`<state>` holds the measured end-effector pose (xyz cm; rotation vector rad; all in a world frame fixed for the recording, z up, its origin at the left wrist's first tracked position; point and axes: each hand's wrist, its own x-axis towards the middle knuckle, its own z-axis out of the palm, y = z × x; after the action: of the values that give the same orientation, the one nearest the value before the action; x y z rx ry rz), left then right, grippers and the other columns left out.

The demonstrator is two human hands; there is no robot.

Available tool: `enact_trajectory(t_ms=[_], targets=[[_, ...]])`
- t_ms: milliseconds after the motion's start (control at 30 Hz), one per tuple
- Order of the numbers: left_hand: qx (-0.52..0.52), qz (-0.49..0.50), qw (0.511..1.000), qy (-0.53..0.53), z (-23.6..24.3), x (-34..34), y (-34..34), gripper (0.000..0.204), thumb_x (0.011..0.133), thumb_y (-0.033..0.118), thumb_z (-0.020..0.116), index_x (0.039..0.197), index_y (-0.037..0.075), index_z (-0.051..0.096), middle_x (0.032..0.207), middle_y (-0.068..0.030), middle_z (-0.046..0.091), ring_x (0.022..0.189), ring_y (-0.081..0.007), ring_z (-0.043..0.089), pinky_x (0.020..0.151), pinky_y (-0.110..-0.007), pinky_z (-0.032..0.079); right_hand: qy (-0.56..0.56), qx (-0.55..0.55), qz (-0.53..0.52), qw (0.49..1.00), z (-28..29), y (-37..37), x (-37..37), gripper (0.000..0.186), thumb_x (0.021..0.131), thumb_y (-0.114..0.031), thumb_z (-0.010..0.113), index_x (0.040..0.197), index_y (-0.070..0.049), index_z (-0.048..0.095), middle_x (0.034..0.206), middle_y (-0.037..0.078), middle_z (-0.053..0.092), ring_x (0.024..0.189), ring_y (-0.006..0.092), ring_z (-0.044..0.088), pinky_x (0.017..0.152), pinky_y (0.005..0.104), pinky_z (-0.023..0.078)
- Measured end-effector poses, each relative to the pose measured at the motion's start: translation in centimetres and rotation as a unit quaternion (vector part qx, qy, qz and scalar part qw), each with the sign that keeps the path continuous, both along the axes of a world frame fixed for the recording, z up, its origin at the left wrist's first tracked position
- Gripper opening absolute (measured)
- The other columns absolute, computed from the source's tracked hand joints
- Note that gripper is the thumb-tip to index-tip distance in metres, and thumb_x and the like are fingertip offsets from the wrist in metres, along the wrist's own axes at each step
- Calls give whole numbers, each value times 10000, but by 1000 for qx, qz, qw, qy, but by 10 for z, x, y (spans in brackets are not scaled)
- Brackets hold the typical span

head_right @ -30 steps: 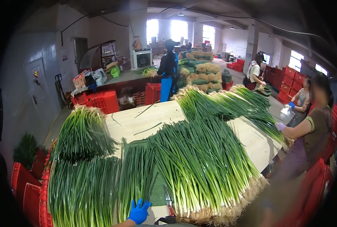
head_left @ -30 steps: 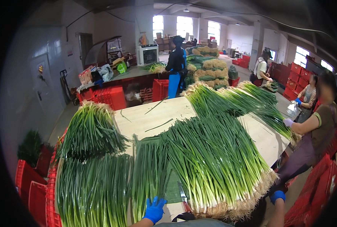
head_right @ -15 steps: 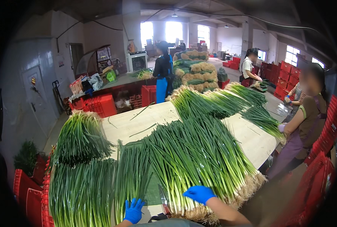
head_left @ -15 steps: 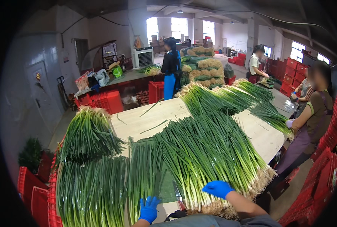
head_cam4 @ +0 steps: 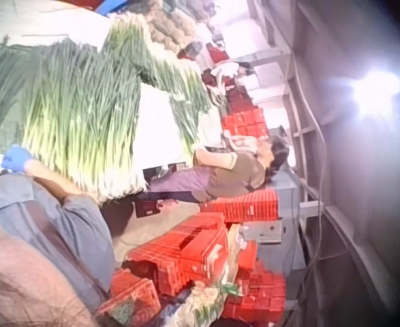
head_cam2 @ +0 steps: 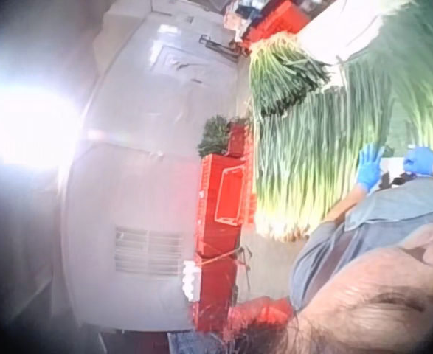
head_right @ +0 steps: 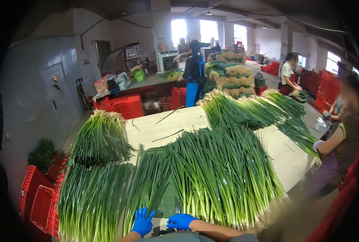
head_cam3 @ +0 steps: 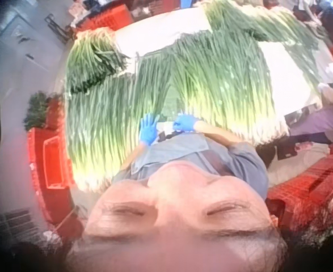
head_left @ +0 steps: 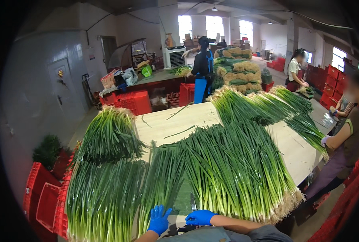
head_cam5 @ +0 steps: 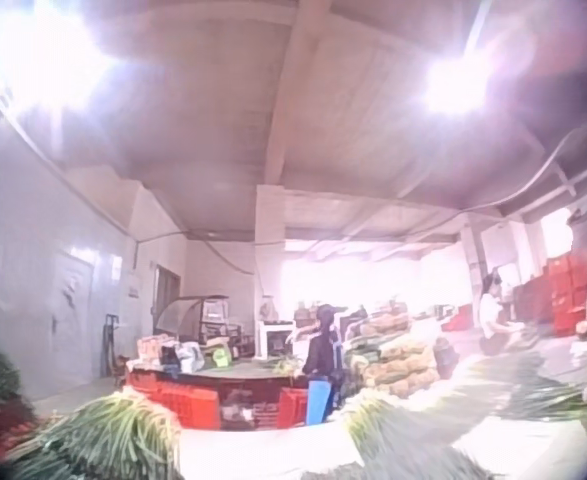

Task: The person trims the root ends of green onions using a knife on a table. The person repeatedly picks up bunches, cuts the roots, and places the trimmed onions into red crates. Other workers are visible in the background performing similar tasks.

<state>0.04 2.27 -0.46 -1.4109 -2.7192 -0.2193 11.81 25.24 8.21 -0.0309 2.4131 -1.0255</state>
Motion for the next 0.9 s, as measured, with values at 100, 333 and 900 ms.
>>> enact_trajectory(t_ms=[100, 333, 900], targets=[[-33, -1, 999, 2, 0, -3, 4, 667, 729, 181, 562, 1364, 229, 363, 1394, -193, 272, 1309, -399, 210, 1051, -564, 125, 0, -11, 28, 1000, -13, 5, -7, 505, 847, -523, 491, 1150, -131, 589, 1050, 98, 632, 852, 225, 644, 791, 336, 484], [-71, -10, 997, 2, -16, -13, 1, 685, 754, 202, 514, 1403, 217, 295, 1437, -200, 213, 1328, -406, 179, 1059, -563, 82, 42, 14, 44, 998, -10, 19, -48, 539, 851, -531, 475, 1155, -97, 576, 1110, 139, 597, 1009, 311, 567, 869, 374, 449], [-9, -5, 998, -57, 20, -49, 42, 820, 661, 315, 675, 1392, 280, 304, 1377, -199, 296, 1285, -416, 245, 1025, -598, 142, 261, 76, -37, 962, -57, 51, -195, 548, 848, -370, 568, 1311, -130, 398, 1300, 190, 419, 1167, 339, 448, 972, 400, 386]])
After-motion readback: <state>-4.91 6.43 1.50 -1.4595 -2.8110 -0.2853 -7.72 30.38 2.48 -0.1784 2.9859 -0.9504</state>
